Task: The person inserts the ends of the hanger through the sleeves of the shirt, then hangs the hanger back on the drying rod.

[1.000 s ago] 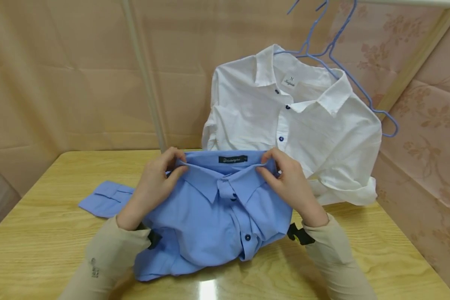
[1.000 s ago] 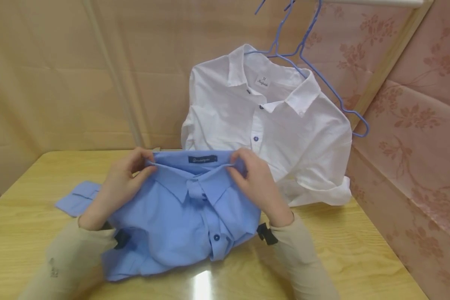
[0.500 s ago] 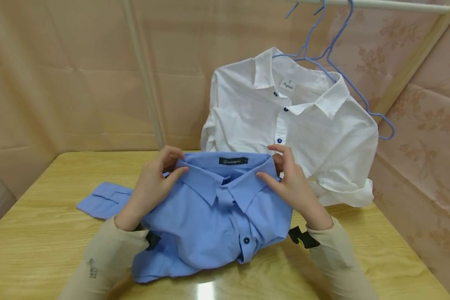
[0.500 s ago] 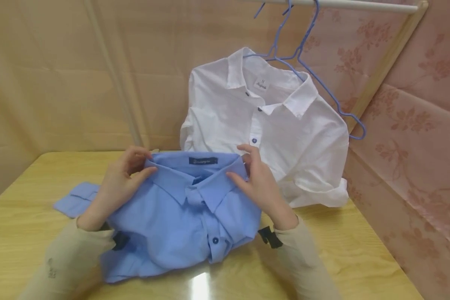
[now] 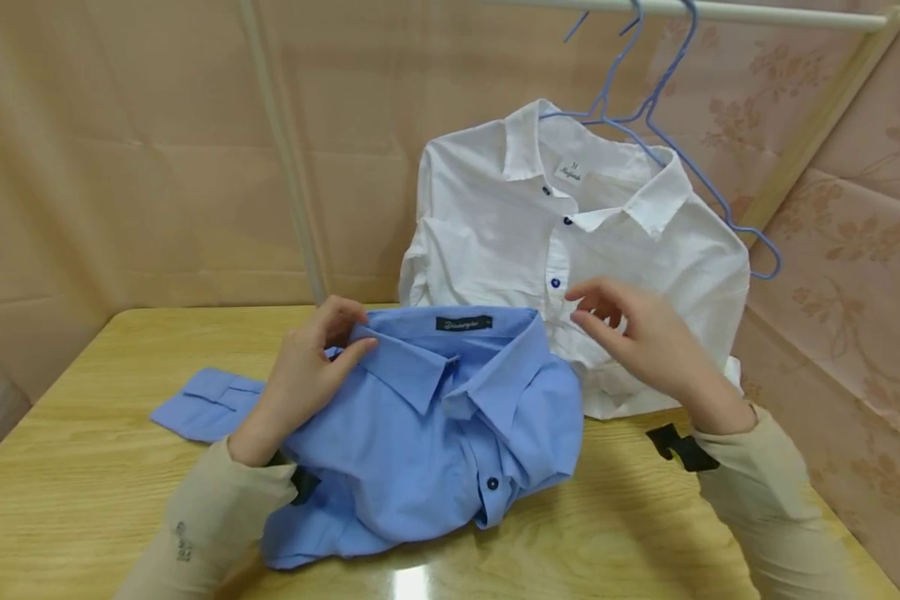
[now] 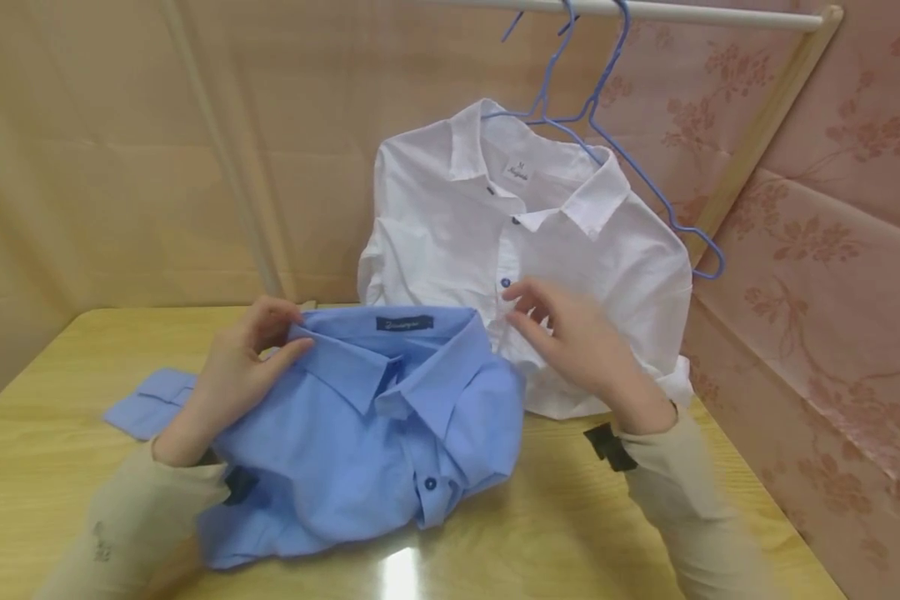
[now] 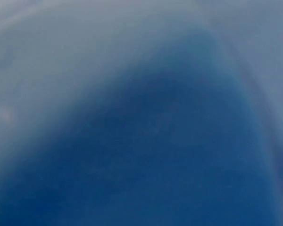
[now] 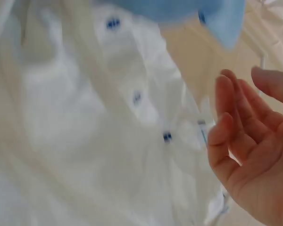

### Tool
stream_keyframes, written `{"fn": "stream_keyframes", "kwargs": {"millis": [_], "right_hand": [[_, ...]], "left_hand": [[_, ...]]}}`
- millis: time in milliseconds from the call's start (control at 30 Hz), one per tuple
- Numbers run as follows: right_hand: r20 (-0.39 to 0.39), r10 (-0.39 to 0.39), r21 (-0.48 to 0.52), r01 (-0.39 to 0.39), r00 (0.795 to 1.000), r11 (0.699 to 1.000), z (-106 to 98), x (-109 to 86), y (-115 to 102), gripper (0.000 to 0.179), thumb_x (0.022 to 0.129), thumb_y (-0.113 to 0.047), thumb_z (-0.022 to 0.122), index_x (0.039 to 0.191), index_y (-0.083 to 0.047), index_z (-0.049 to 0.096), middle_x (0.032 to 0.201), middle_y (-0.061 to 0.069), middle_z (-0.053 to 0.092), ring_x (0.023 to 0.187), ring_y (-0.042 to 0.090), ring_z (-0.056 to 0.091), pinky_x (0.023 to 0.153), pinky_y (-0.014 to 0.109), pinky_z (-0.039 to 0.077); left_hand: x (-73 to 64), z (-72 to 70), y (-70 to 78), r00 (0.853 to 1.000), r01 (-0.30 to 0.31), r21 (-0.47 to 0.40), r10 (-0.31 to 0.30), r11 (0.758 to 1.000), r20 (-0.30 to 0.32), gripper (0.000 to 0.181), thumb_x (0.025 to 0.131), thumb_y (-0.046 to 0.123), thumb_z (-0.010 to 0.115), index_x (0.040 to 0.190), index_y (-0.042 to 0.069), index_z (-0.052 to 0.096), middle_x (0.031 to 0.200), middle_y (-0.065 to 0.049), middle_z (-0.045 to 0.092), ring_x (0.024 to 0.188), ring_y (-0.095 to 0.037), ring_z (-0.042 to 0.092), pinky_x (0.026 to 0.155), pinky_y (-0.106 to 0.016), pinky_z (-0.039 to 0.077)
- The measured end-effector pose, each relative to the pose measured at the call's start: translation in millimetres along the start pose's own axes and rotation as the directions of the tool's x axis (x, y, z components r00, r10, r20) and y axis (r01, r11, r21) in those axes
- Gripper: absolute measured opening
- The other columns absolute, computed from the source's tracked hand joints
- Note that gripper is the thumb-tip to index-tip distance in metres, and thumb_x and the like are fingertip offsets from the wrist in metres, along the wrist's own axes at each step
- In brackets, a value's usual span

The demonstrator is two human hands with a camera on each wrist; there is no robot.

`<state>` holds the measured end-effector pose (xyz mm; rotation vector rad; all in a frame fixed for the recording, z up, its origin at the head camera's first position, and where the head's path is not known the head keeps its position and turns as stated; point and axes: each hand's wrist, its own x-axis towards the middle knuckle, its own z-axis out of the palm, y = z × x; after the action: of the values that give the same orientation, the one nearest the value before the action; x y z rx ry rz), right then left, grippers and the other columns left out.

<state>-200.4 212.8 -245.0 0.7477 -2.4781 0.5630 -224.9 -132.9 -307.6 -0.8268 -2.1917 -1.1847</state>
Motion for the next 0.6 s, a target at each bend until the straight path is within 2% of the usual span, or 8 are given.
{"fn": "stream_keyframes", "kwargs": {"millis": [100, 167, 267, 367, 433, 500, 600], "right_hand": [[-0.104, 0.021, -0.053, -0.026, 0.994, 0.998, -21, 5.3, 6, 0.01, 0.087, -0.01, 0.06, 0.095, -0.009, 0.065, 0.072, 0.0, 0.064, 0.057, 0.002, 0.046, 0.051, 0.016, 0.036], [-0.176, 0.075, -0.077, -0.09, 0.981, 0.993, -35, 7.9, 12, 0.007, 0.087, -0.015, 0.061, 0.088, -0.01, 0.066, 0.067, -0.003, 0.063, 0.05, -0.001, 0.044, 0.045, 0.015, 0.032], [-0.258, 0.208, -0.073, -0.234, 0.944, 0.969, -58, 11.4, 22, 0.016, 0.087, -0.025, 0.06, 0.085, -0.011, 0.066, 0.059, -0.014, 0.058, 0.046, -0.004, 0.042, 0.042, 0.017, 0.029], [-0.316, 0.328, -0.048, -0.36, 0.89, 0.932, -78, 17.2, 35, 0.02, 0.086, -0.031, 0.061, 0.085, -0.012, 0.065, 0.055, -0.026, 0.05, 0.048, -0.005, 0.043, 0.043, 0.015, 0.03], [-0.341, 0.376, -0.027, -0.409, 0.862, 0.912, -87, 21.6, 44, 0.015, 0.086, -0.03, 0.061, 0.088, -0.015, 0.064, 0.057, -0.029, 0.048, 0.051, -0.006, 0.044, 0.046, 0.013, 0.031], [-0.37, 0.395, -0.032, -0.436, 0.841, 0.899, -92, 27.3, 54, 0.012, 0.085, -0.028, 0.06, 0.088, -0.017, 0.064, 0.06, -0.028, 0.047, 0.053, -0.007, 0.043, 0.048, 0.012, 0.032], [-0.392, 0.406, -0.077, -0.47, 0.825, 0.879, -95, 37.2, 69, 0.018, 0.085, -0.027, 0.056, 0.093, -0.013, 0.064, 0.064, -0.027, 0.043, 0.056, -0.009, 0.04, 0.054, 0.013, 0.032]], "left_hand": [[0.0, -0.5, 0.8, 1.0, 0.002, -0.003, -0.002, 1.0, 0.004, 0.026, 0.079, 0.002, 0.067, 0.099, 0.006, 0.052, 0.08, -0.004, 0.064, 0.069, -0.009, 0.054, 0.063, -0.02, 0.047], [0.0, 0.3, 1.6, 1.0, 0.007, -0.006, -0.007, 1.0, 0.008, 0.026, 0.079, 0.002, 0.067, 0.099, 0.006, 0.052, 0.08, -0.004, 0.063, 0.069, -0.009, 0.054, 0.063, -0.02, 0.047], [0.0, 1.2, 2.7, 1.0, 0.014, -0.009, -0.013, 1.0, 0.014, 0.025, 0.08, 0.002, 0.067, 0.099, 0.006, 0.052, 0.08, -0.004, 0.063, 0.069, -0.009, 0.054, 0.063, -0.02, 0.046], [-0.1, 1.6, 3.2, 1.0, 0.018, -0.014, -0.018, 1.0, 0.014, 0.026, 0.079, 0.001, 0.067, 0.099, 0.005, 0.051, 0.08, -0.004, 0.063, 0.07, -0.01, 0.054, 0.064, -0.02, 0.046], [-0.3, 1.9, 3.1, 1.0, 0.019, -0.014, -0.019, 1.0, 0.011, 0.026, 0.079, 0.001, 0.067, 0.099, 0.005, 0.052, 0.08, -0.004, 0.063, 0.069, -0.01, 0.054, 0.063, -0.02, 0.046], [-0.5, 2.3, 2.8, 1.0, 0.02, -0.01, -0.02, 1.0, 0.011, 0.026, 0.079, 0.001, 0.068, 0.099, 0.006, 0.052, 0.08, -0.004, 0.063, 0.069, -0.01, 0.054, 0.063, -0.02, 0.046], [-1.0, 3.6, 1.8, 1.0, 0.021, -0.003, -0.021, 1.0, 0.016, 0.026, 0.079, 0.002, 0.068, 0.099, 0.006, 0.052, 0.08, -0.004, 0.064, 0.069, -0.009, 0.055, 0.064, -0.02, 0.046]]}}
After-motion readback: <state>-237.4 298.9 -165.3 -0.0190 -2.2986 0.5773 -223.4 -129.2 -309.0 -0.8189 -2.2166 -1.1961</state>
